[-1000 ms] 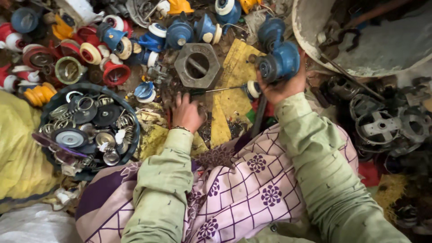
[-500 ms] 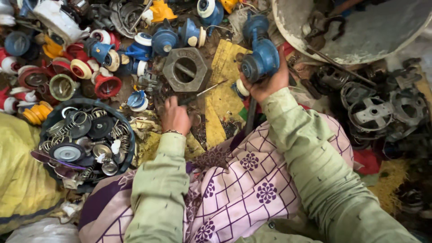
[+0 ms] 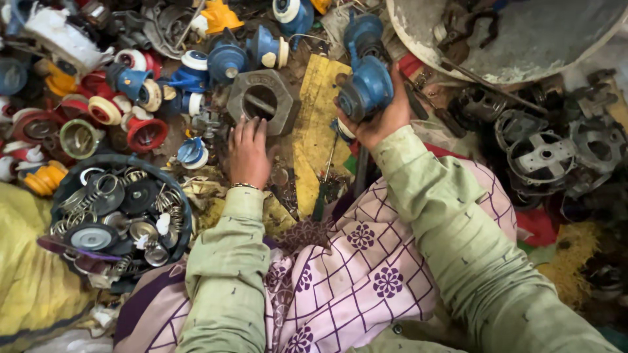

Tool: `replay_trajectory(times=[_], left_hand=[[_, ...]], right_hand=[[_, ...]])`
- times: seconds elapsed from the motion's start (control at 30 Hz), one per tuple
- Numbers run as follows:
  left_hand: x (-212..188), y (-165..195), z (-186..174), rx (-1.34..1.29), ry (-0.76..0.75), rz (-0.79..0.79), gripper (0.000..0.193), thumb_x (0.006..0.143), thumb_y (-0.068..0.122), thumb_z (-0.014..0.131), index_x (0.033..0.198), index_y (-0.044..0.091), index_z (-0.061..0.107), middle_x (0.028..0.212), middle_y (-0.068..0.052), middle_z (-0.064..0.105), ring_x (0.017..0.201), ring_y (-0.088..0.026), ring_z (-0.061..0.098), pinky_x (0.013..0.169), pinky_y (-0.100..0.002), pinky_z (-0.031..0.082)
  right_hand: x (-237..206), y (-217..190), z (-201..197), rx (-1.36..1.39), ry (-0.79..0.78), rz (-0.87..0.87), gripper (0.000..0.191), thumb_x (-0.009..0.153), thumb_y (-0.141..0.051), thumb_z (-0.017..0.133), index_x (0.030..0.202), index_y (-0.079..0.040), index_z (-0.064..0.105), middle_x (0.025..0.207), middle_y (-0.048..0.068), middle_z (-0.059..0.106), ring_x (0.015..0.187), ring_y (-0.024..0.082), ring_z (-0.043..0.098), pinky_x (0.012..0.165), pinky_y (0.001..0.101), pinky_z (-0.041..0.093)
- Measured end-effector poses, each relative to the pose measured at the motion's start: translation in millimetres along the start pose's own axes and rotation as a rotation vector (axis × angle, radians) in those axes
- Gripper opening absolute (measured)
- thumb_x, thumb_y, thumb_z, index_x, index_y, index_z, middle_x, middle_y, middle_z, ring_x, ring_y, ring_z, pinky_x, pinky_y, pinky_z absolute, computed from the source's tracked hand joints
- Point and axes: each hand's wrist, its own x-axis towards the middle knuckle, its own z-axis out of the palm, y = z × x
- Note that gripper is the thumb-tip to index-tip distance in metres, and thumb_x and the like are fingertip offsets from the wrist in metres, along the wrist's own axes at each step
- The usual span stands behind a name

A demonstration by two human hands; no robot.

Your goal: The person sits on the floor and uses a hammer to strike a blue valve component placed in a metal jig. They repeatedly hit the part, then remove it to inspect the interior and rotate it by hand.

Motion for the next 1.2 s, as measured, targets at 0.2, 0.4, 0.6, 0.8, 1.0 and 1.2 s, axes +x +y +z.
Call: replay_trajectory(times=[0.2, 0.4, 0.6, 0.8, 1.0, 1.2], left_hand=[[7, -10, 28, 0.029, 0.033, 0.011, 0.049, 0.088, -0.001, 0.063, 0.137, 0.005, 0.063, 0.135, -0.011, 0.061, 0.145, -0.034, 0.044, 0.124, -0.055, 0.027], [19, -14, 34, -0.07, 0.056, 0.05, 0.042, 0.081, -0.005, 0.06, 0.122, 0.001, 0.068, 0.122, -0.016, 0.065, 0.13, -0.034, 0.055, 0.128, -0.056, 0.023], [26, -7, 16, -0.051, 0.022, 0.073, 0.037, 0.079, -0.002, 0.067, 0.115, 0.003, 0.071, 0.112, -0.012, 0.067, 0.117, -0.03, 0.06, 0.127, -0.061, 0.014], [41, 12, 1, -0.088, 0.005, 0.035, 0.038, 0.075, 0.018, 0.087, 0.106, 0.002, 0.072, 0.105, -0.01, 0.069, 0.109, -0.031, 0.061, 0.113, -0.06, 0.026], [33, 55, 16, -0.063, -0.079, -0.109, 0.043, 0.073, 0.029, 0.092, 0.099, 0.002, 0.071, 0.1, -0.013, 0.069, 0.103, -0.033, 0.061, 0.101, -0.053, 0.035], [11, 74, 19, -0.054, 0.011, -0.113, 0.044, 0.067, 0.025, 0.089, 0.103, 0.005, 0.073, 0.103, -0.012, 0.071, 0.104, -0.033, 0.062, 0.107, -0.049, 0.036]], right_hand=[[2, 5, 4, -0.036, 0.053, -0.005, 0.071, 0.09, -0.073, 0.044, 0.134, -0.021, 0.063, 0.124, 0.005, 0.073, 0.107, 0.032, 0.069, 0.094, 0.0522, 0.052], [7, 11, 2, -0.051, 0.084, -0.007, 0.066, 0.09, -0.071, 0.049, 0.132, -0.023, 0.065, 0.123, 0.002, 0.072, 0.109, 0.032, 0.068, 0.097, 0.0575, 0.05], [10, 6, -3, -0.02, 0.116, 0.008, 0.063, 0.09, -0.067, 0.05, 0.134, -0.024, 0.064, 0.127, 0.002, 0.07, 0.115, 0.029, 0.064, 0.101, 0.0577, 0.049], [9, 1, -2, -0.021, 0.132, -0.006, 0.065, 0.091, -0.067, 0.05, 0.135, -0.021, 0.062, 0.126, 0.006, 0.07, 0.113, 0.031, 0.065, 0.101, 0.0581, 0.05], [13, -2, -3, -0.017, 0.113, 0.05, 0.063, 0.087, -0.07, 0.051, 0.13, -0.026, 0.065, 0.12, 0.001, 0.072, 0.108, 0.027, 0.066, 0.096, 0.0566, 0.05], [7, 2, -7, -0.035, 0.064, 0.067, 0.067, 0.086, -0.074, 0.054, 0.126, -0.021, 0.067, 0.114, 0.005, 0.073, 0.104, 0.031, 0.069, 0.092, 0.0556, 0.051]])
